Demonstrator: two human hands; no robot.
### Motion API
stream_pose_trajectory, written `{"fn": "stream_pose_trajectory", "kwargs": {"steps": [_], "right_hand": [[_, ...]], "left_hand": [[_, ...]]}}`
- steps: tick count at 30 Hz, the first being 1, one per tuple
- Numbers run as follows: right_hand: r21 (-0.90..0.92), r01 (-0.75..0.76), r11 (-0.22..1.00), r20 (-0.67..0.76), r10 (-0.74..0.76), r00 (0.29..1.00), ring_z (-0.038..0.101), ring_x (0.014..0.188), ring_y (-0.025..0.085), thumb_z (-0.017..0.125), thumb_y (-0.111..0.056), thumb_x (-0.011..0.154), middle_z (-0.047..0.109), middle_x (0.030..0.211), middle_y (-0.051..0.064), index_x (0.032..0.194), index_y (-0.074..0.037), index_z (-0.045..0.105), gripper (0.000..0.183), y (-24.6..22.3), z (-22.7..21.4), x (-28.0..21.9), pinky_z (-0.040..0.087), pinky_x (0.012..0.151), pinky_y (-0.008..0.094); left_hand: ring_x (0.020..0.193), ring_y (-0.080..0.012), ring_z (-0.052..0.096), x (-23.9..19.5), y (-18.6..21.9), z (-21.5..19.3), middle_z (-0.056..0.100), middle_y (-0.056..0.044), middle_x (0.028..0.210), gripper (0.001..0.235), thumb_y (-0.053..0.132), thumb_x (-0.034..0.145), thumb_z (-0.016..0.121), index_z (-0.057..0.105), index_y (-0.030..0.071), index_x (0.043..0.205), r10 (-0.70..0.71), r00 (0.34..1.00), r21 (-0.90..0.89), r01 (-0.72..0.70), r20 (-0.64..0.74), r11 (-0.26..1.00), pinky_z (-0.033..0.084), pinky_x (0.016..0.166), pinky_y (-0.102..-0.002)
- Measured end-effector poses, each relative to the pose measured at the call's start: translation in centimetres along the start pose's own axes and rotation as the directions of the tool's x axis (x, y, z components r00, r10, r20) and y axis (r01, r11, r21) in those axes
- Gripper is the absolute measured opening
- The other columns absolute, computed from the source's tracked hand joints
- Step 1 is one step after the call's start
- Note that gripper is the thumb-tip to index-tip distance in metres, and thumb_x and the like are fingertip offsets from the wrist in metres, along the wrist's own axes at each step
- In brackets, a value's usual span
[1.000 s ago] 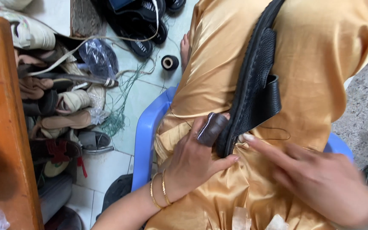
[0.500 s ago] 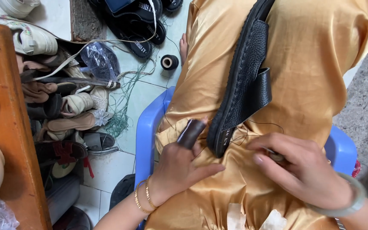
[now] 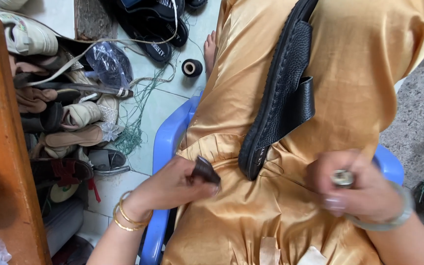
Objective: The person sews a black slip-on shoe using a needle and thread, repeatedly inserting the needle through the sole and pulling the thread tight. The person holds the shoe on their lap and adjusts its position while continuing to stitch along the edge of the sole.
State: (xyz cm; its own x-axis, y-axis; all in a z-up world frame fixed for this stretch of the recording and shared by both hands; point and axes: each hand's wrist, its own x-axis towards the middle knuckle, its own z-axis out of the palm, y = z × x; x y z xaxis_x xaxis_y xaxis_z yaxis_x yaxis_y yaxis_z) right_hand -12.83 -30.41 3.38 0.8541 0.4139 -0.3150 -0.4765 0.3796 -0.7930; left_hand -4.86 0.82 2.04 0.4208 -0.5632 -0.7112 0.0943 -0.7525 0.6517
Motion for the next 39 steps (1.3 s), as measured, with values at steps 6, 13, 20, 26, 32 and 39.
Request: {"fn": "stream_pose_trajectory", "kwargs": {"steps": [6,13,20,26,32,39], "right_hand": [[0.005,0.340,0.940,-0.211,-0.331,0.920,0.049,0.055,0.018,0.062,-0.018,0.076,0.048,0.093,0.013,0.069,-0.015,0.048,0.016,0.2,-0.8,-2.9,0.040,0.055,0.027],[-0.246,0.055,0.968,-0.392,-0.151,0.908,0.042,0.047,0.010,0.066,-0.015,0.084,0.049,0.057,0.001,0.066,-0.012,0.048,0.026,1.6,1.1,-2.0,0.033,0.039,0.022],[-0.790,-0.233,0.567,-0.457,-0.290,0.841,0.064,0.107,0.027,0.071,-0.009,0.079,0.065,0.108,0.017,0.105,0.005,0.060,0.031,-0.2,0.2,-3.4,0.048,0.097,0.034],[-0.992,-0.041,0.123,-0.059,-0.146,0.988,0.064,0.059,0.005,0.058,-0.031,0.088,0.065,0.082,-0.007,0.132,-0.023,0.057,0.044,-1.9,0.7,-3.6,0.048,0.046,0.024],[-0.997,0.058,0.049,0.059,0.020,0.998,0.056,0.049,0.013,0.050,-0.033,0.093,0.044,0.070,-0.004,0.144,-0.033,0.046,0.050,-0.4,0.0,-0.1,0.042,0.035,0.031],[-0.995,0.049,0.092,0.051,0.028,0.998,0.055,0.050,0.012,0.057,-0.029,0.091,0.045,0.071,-0.003,0.142,-0.030,0.049,0.052,-0.9,0.2,0.6,0.046,0.041,0.029]], "left_hand": [[0.046,-0.0026,0.054,6.8,4.3,-1.2,0.055,0.008,0.054,0.026,0.024,0.102,0.050,0.070,0.017,0.115,0.243,0.896,-0.408,-0.392,-0.371,0.824,0.047,0.046,-0.016],[0.042,-0.0116,0.042,18.8,7.2,-6.4,0.042,-0.002,0.049,0.036,0.040,0.075,0.058,0.044,0.009,0.065,-0.390,0.559,-0.671,-0.694,-0.731,0.262,0.033,0.042,-0.025],[0.030,-0.0076,0.023,16.9,3.4,-8.4,0.020,0.003,0.039,0.047,0.021,0.076,0.067,0.027,0.017,0.052,-0.268,0.665,-0.693,-0.721,-0.697,0.013,0.013,0.034,-0.027],[0.058,-0.0077,0.037,5.8,-4.7,-10.6,0.056,0.007,0.069,0.025,0.036,0.098,0.058,0.075,0.018,0.100,-0.319,0.771,-0.176,0.266,-0.550,0.948,0.032,0.056,-0.026],[0.151,-0.0334,-0.017,2.6,4.9,-0.9,-0.013,-0.019,0.163,0.127,0.079,0.067,0.042,-0.009,0.001,0.153,0.245,0.921,-0.063,-0.276,-0.303,0.959,-0.007,0.123,-0.054],[0.148,-0.0479,-0.026,4.2,4.3,2.6,-0.025,-0.020,0.160,0.130,0.078,0.062,0.068,0.006,0.017,0.158,0.306,0.930,0.213,-0.263,-0.203,0.941,-0.006,0.107,-0.081]]}}
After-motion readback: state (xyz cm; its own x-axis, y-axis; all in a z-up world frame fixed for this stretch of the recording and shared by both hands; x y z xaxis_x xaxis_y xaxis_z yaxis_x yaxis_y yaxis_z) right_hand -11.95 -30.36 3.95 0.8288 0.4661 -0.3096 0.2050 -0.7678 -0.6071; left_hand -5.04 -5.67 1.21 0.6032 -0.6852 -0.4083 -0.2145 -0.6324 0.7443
